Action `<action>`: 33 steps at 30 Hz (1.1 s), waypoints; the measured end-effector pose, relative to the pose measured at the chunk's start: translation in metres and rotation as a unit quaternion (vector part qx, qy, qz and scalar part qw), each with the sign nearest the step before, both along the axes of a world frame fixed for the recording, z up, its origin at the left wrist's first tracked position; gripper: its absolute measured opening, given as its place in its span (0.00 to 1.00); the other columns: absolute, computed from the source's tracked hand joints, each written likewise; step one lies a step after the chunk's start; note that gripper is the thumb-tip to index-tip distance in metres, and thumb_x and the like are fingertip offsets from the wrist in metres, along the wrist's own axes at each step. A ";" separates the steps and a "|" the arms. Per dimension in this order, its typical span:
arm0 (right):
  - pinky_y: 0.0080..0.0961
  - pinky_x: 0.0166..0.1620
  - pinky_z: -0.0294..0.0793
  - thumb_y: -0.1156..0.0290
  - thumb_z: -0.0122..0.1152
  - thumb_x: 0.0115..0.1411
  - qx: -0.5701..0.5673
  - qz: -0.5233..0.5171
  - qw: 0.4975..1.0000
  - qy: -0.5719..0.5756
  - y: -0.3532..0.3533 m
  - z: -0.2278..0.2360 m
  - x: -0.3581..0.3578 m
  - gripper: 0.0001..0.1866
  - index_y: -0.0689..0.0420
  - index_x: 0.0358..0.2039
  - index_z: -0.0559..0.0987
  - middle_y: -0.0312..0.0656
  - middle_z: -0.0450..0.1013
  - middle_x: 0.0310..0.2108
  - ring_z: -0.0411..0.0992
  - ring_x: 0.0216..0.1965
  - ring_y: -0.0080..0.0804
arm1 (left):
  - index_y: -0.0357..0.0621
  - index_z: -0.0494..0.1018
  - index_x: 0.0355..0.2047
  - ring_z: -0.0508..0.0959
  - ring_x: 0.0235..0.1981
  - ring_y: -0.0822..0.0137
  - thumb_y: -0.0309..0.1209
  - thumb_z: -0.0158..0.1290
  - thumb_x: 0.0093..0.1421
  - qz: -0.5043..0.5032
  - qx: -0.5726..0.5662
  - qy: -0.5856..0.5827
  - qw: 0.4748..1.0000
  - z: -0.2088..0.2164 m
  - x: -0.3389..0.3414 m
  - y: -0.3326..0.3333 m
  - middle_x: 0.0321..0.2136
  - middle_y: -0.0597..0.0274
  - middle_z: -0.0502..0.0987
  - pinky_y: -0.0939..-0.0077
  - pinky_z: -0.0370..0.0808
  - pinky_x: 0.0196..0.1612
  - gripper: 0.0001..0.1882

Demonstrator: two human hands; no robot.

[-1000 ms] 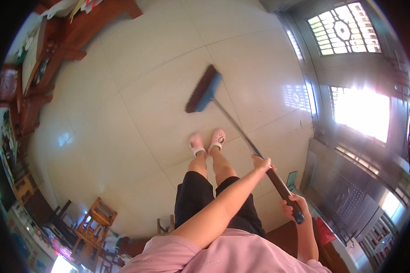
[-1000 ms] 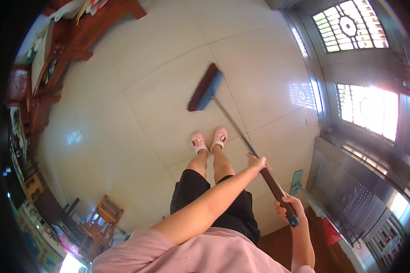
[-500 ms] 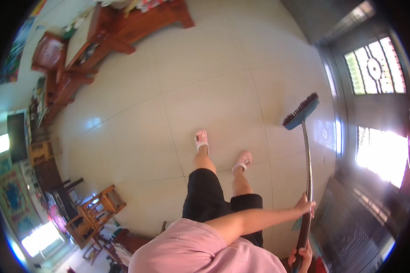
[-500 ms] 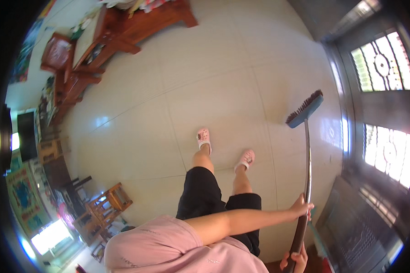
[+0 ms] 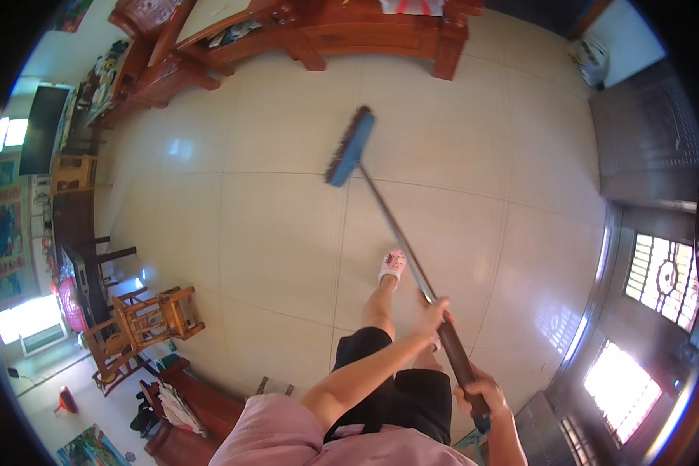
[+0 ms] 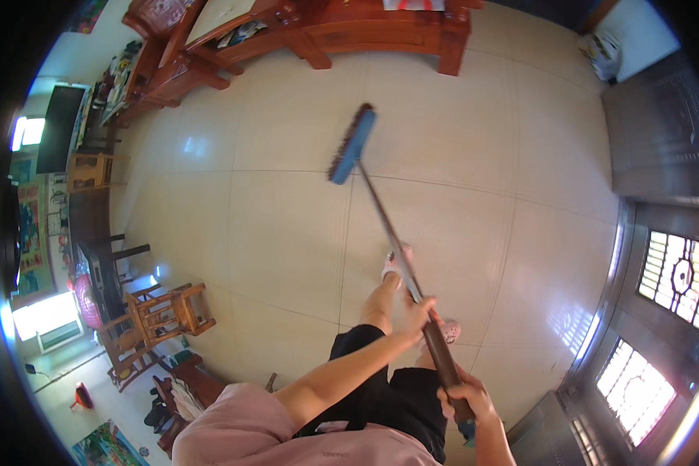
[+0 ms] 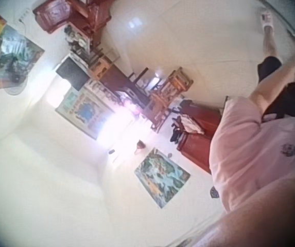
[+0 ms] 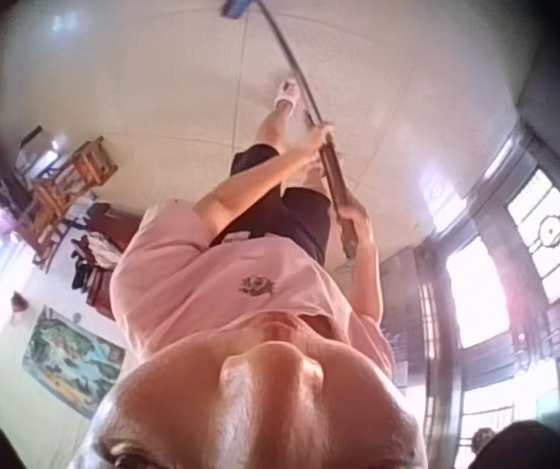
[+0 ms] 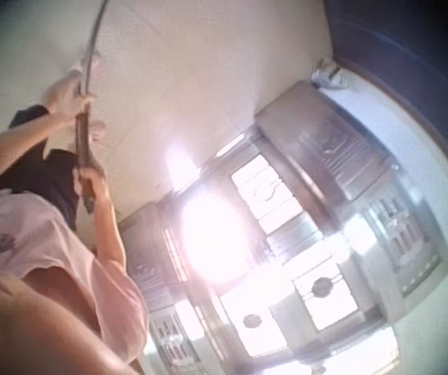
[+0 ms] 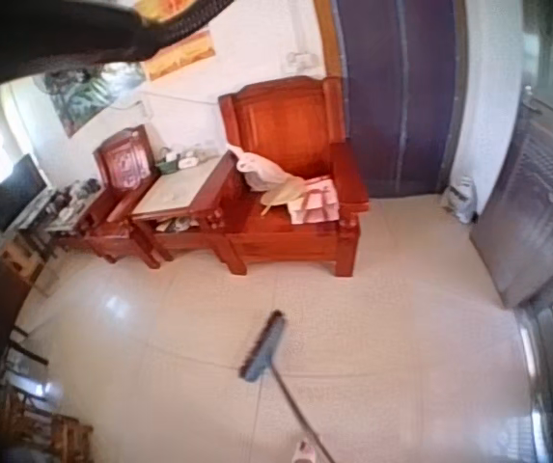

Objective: The person sweeps the tiled floor with a broom, moving around furniture and gathering debris near the door. They then switch to a mop to clean the floor, moving a wooden chair to access the area underneath the dining table.

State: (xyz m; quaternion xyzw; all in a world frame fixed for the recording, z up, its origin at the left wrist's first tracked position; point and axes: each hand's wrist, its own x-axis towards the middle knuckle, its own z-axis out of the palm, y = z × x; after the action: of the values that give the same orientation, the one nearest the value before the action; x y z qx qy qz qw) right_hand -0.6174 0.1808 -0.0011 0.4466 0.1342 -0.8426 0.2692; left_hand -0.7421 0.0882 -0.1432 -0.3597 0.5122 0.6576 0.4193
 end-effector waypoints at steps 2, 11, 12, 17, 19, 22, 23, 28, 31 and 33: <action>0.20 0.14 0.62 0.75 0.47 0.39 -0.004 0.069 0.997 0.039 -0.005 -0.029 -0.088 0.36 0.52 0.54 0.55 0.43 0.63 0.16 0.62 0.11 0.28 | 0.41 0.49 0.40 0.68 0.09 0.66 0.21 0.46 0.45 0.004 -0.021 0.040 0.999 -0.025 -0.079 -0.037 0.10 0.62 0.63 0.75 0.68 0.11 0.22; 0.13 0.15 0.62 0.69 0.51 0.47 -0.020 0.166 0.973 0.159 -0.112 -0.165 -0.397 0.07 0.57 0.27 0.68 0.36 0.65 0.16 0.61 0.14 0.18 | 0.42 0.60 0.16 0.65 0.11 0.67 0.24 0.47 0.44 0.204 -0.070 0.045 0.975 -0.173 -0.376 -0.209 0.11 0.63 0.61 0.71 0.72 0.21 0.06; 0.13 0.15 0.62 0.69 0.50 0.47 -0.026 0.162 0.976 0.142 -0.116 -0.172 -0.411 0.07 0.58 0.27 0.68 0.36 0.65 0.17 0.62 0.14 0.17 | 0.42 0.60 0.17 0.65 0.11 0.66 0.23 0.47 0.44 0.189 -0.089 0.040 0.977 -0.179 -0.388 -0.202 0.11 0.62 0.61 0.70 0.73 0.21 0.06; 0.13 0.13 0.61 0.69 0.49 0.49 -0.010 0.125 0.990 0.065 -0.054 -0.193 -0.371 0.10 0.61 0.31 0.67 0.39 0.65 0.16 0.61 0.11 0.18 | 0.41 0.62 0.19 0.68 0.16 0.63 0.27 0.42 0.47 0.038 -0.045 0.025 0.998 -0.213 -0.356 -0.131 0.14 0.59 0.64 0.70 0.70 0.21 0.04; 0.14 0.11 0.59 0.68 0.48 0.50 -0.018 0.123 0.984 0.125 -0.059 -0.164 -0.330 0.12 0.62 0.33 0.66 0.39 0.63 0.15 0.58 0.09 0.19 | 0.46 0.62 0.15 0.68 0.14 0.64 0.27 0.43 0.45 0.060 -0.019 0.036 0.997 -0.257 -0.310 -0.170 0.11 0.62 0.64 0.68 0.69 0.19 0.05; 0.16 0.08 0.54 0.64 0.48 0.50 -0.037 0.030 0.998 0.038 0.008 -0.149 -0.200 0.12 0.60 0.24 0.65 0.37 0.61 0.11 0.56 0.07 0.21 | 0.41 0.56 0.35 0.68 0.12 0.63 0.31 0.42 0.52 -0.089 -0.086 -0.070 0.990 -0.221 -0.178 -0.013 0.16 0.57 0.65 0.69 0.69 0.14 0.12; 0.15 0.08 0.53 0.64 0.48 0.50 0.010 -0.003 1.000 -0.012 0.017 -0.119 -0.169 0.11 0.60 0.24 0.64 0.36 0.59 0.10 0.56 0.06 0.21 | 0.40 0.52 0.39 0.69 0.12 0.62 0.30 0.43 0.51 -0.102 -0.110 -0.046 0.988 -0.183 -0.144 0.014 0.18 0.55 0.66 0.68 0.69 0.14 0.17; 0.17 0.11 0.60 0.66 0.51 0.46 0.015 -0.138 0.970 -0.200 0.031 -0.012 0.025 0.15 0.58 0.34 0.63 0.42 0.64 0.17 0.61 0.11 0.24 | 0.37 0.44 0.46 0.71 0.11 0.57 0.23 0.43 0.46 -0.237 -0.125 -0.070 0.961 -0.057 0.021 0.078 0.20 0.47 0.69 0.67 0.70 0.11 0.27; 0.20 0.13 0.62 0.70 0.50 0.45 0.017 -0.288 0.912 -0.292 0.006 0.058 0.071 0.20 0.58 0.42 0.63 0.43 0.65 0.17 0.63 0.13 0.26 | 0.36 0.44 0.42 0.71 0.11 0.62 0.20 0.43 0.44 -0.312 -0.007 -0.168 0.935 0.004 0.080 0.085 0.21 0.47 0.68 0.68 0.71 0.12 0.25; 0.20 0.11 0.60 0.65 0.51 0.46 0.064 -0.227 0.916 -0.325 -0.004 0.085 0.067 0.14 0.57 0.33 0.67 0.36 0.62 0.14 0.60 0.11 0.26 | 0.34 0.45 0.40 0.71 0.12 0.63 0.20 0.44 0.44 -0.339 0.055 -0.217 0.914 0.019 0.111 0.092 0.21 0.47 0.68 0.69 0.71 0.12 0.24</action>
State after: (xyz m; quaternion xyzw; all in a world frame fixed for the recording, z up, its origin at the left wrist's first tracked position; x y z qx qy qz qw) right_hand -0.5506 0.1766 0.0839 0.7308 -0.0120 -0.6788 0.0708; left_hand -0.6313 0.1801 -0.1243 -0.2746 0.4627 0.4090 0.7370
